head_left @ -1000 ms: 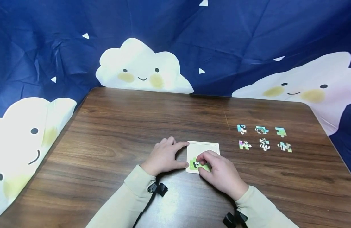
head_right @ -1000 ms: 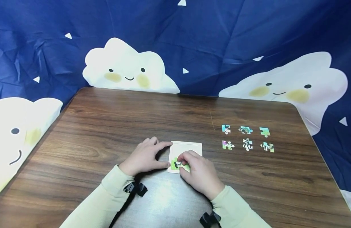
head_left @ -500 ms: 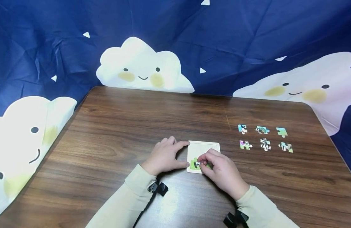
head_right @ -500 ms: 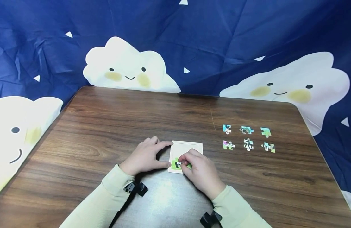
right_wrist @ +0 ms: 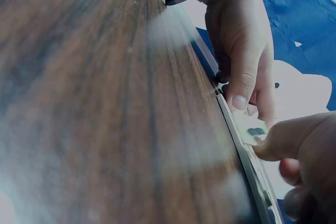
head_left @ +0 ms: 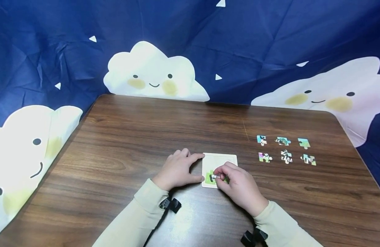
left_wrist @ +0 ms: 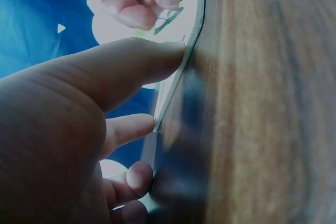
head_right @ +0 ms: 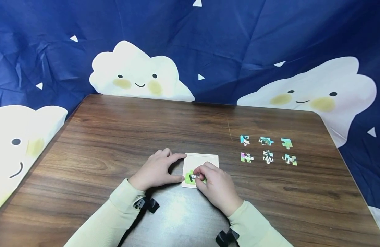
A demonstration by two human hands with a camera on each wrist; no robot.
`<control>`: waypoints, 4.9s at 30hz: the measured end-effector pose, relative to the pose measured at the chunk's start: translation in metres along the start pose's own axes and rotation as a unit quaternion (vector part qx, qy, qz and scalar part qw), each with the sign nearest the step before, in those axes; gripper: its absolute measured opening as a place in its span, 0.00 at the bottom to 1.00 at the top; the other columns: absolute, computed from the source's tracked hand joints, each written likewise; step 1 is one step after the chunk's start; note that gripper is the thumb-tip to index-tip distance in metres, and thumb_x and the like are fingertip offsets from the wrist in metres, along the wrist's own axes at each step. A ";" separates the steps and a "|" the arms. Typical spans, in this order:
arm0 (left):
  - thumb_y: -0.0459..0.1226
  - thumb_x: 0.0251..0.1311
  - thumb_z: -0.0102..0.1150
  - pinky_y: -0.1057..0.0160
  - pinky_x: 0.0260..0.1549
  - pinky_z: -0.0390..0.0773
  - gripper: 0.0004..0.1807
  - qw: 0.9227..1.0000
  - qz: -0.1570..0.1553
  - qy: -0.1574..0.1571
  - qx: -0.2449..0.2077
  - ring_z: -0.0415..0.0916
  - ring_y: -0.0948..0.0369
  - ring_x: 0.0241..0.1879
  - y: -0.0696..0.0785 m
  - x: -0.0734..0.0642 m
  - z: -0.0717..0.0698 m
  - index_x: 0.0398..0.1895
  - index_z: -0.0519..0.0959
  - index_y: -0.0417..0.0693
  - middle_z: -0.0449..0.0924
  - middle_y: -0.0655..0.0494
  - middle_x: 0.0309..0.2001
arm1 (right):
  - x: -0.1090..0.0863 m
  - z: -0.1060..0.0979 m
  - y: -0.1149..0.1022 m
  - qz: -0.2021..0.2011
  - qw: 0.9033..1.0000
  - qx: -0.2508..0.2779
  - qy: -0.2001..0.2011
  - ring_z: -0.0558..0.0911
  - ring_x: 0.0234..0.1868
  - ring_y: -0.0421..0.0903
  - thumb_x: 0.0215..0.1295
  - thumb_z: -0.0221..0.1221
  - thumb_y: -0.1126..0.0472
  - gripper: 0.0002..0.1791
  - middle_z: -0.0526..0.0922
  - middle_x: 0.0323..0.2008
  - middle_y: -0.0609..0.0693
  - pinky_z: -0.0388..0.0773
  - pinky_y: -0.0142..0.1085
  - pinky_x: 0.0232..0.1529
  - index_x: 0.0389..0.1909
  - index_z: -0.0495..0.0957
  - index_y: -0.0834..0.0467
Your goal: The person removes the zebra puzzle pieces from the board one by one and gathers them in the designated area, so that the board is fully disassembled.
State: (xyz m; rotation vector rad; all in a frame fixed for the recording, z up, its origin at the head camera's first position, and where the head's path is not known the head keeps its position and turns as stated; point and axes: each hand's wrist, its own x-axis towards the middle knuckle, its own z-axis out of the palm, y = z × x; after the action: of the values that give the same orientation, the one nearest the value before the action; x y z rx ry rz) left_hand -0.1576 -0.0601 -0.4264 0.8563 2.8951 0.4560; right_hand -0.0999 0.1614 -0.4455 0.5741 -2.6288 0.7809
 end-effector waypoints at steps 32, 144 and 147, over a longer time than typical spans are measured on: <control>0.60 0.49 0.69 0.61 0.33 0.64 0.40 0.999 0.018 0.012 -0.033 0.60 0.61 0.31 -0.007 -0.004 0.009 0.69 0.74 0.64 0.65 0.61 0.34 | -0.049 -0.061 0.087 0.027 0.997 0.074 0.003 0.70 0.24 0.29 0.52 0.70 0.73 0.17 0.72 0.23 0.30 0.66 0.23 0.27 0.34 0.84 0.46; 0.62 0.51 0.68 0.62 0.32 0.64 0.41 1.000 0.017 0.007 -0.018 0.61 0.61 0.33 -0.005 -0.002 0.001 0.70 0.72 0.63 0.65 0.62 0.34 | -0.067 -0.115 0.145 0.184 0.981 0.019 0.066 0.73 0.30 0.27 0.60 0.64 0.67 0.04 0.80 0.27 0.32 0.62 0.22 0.34 0.32 0.82 0.54; 0.62 0.51 0.68 0.62 0.32 0.64 0.41 1.000 0.017 0.009 -0.018 0.61 0.61 0.32 -0.006 -0.002 0.001 0.70 0.72 0.63 0.65 0.62 0.34 | -0.067 -0.120 0.151 0.177 0.983 0.000 0.051 0.72 0.30 0.27 0.60 0.65 0.66 0.05 0.80 0.27 0.32 0.62 0.24 0.34 0.31 0.82 0.52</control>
State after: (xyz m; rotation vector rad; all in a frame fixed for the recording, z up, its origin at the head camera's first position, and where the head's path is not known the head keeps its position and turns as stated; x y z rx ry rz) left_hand -0.1587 -0.0652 -0.4293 0.9033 2.8839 0.5193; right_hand -0.0886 0.3649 -0.4450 0.0583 -2.6676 0.8838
